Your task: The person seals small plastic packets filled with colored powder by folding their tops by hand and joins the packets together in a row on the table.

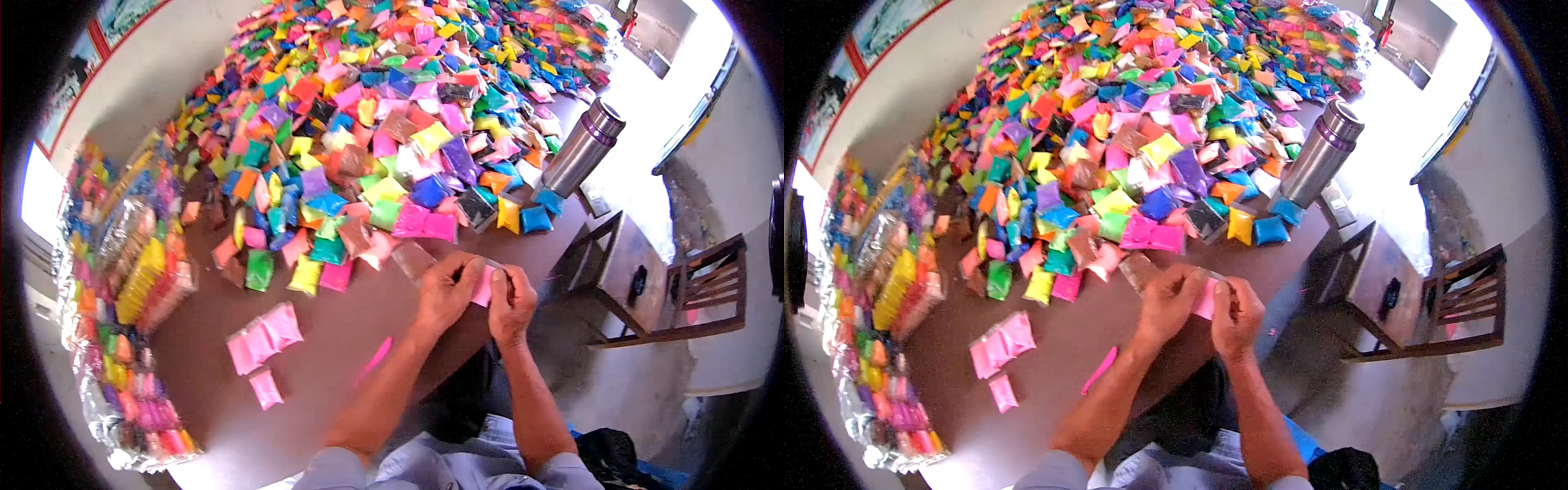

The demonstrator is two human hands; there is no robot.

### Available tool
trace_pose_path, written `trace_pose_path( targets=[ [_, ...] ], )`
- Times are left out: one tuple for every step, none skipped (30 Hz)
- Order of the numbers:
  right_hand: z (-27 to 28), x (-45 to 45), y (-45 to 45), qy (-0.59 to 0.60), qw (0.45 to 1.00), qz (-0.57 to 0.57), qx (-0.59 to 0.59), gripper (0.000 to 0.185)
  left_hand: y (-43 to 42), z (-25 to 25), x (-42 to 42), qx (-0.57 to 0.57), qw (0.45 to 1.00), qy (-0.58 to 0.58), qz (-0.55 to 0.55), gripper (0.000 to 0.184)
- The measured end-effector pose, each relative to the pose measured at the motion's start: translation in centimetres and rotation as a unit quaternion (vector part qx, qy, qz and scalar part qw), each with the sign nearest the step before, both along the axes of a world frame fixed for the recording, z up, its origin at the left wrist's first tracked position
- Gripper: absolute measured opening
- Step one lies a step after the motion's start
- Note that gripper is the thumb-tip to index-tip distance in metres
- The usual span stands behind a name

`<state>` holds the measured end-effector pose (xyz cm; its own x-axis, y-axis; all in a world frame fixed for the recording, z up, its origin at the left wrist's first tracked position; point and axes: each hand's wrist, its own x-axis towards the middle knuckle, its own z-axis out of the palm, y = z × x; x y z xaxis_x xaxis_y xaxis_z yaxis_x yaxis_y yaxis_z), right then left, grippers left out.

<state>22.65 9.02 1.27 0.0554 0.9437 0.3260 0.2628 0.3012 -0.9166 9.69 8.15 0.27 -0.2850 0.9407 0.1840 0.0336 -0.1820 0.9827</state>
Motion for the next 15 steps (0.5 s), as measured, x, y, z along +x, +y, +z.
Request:
trace_pose_path(
  targets=[
    [-0.3,0.0,0.3,-0.028,0.999,-0.007,0.038,0.015,-0.2,0.7,0.0,-0.007,1.000,0.020,0.008,0.017],
    [-0.4,0.0,0.4,-0.031,0.999,-0.004,0.044,0.016,-0.2,0.7,0.0,-0.018,1.000,0.017,0.005,0.018],
    [-0.3,-0.1,0.5,-0.035,0.998,-0.002,0.050,0.017,-0.3,0.7,-0.1,-0.028,1.000,0.013,0.001,0.019],
    [-0.3,0.0,0.6,-0.044,0.997,-0.002,0.063,0.016,-0.3,1.4,0.0,-0.031,0.999,0.025,0.001,0.019],
    [-0.4,-0.1,0.9,-0.036,0.998,-0.003,0.058,0.016,-0.4,2.0,0.2,0.002,0.996,0.074,0.057,0.019],
    [-0.6,0.0,1.0,-0.049,0.995,-0.006,0.088,0.015,-0.9,2.5,0.4,0.034,0.986,0.120,0.111,0.020],
    [-0.3,-0.2,0.9,-0.063,0.991,-0.009,0.117,0.014,-1.5,2.9,0.3,0.027,0.985,0.126,0.111,0.020],
    [0.2,-0.2,0.4,-0.056,0.997,-0.001,0.059,0.011,-2.1,3.3,0.1,0.056,0.980,0.141,0.126,0.021],
    [0.0,-0.2,0.4,-0.050,0.997,-0.004,0.053,0.011,-2.9,3.8,0.0,0.086,0.974,0.156,0.138,0.023],
    [-0.5,-0.1,0.6,-0.060,0.995,-0.008,0.074,0.010,-4.6,5.4,0.0,0.035,0.976,0.151,0.155,0.023],
    [-0.9,0.0,0.7,-0.070,0.993,-0.011,0.094,0.009,-6.2,5.9,-0.5,0.031,0.975,0.158,0.151,0.023],
    [-0.3,-0.2,0.6,-0.063,0.992,-0.007,0.108,0.012,-8.1,6.2,-1.1,0.013,0.970,0.175,0.167,0.022],
    [-0.2,-0.1,0.4,-0.058,0.993,-0.011,0.102,0.012,-10.1,6.4,-1.8,-0.005,0.964,0.191,0.184,0.020],
    [0.0,0.0,0.3,-0.067,0.995,0.004,0.078,0.013,-12.0,6.0,-2.8,-0.027,0.955,0.217,0.198,0.019],
    [0.1,0.1,0.3,-0.075,0.996,0.019,0.053,0.015,-13.9,5.6,-3.9,-0.048,0.945,0.244,0.212,0.018]
  ],
)
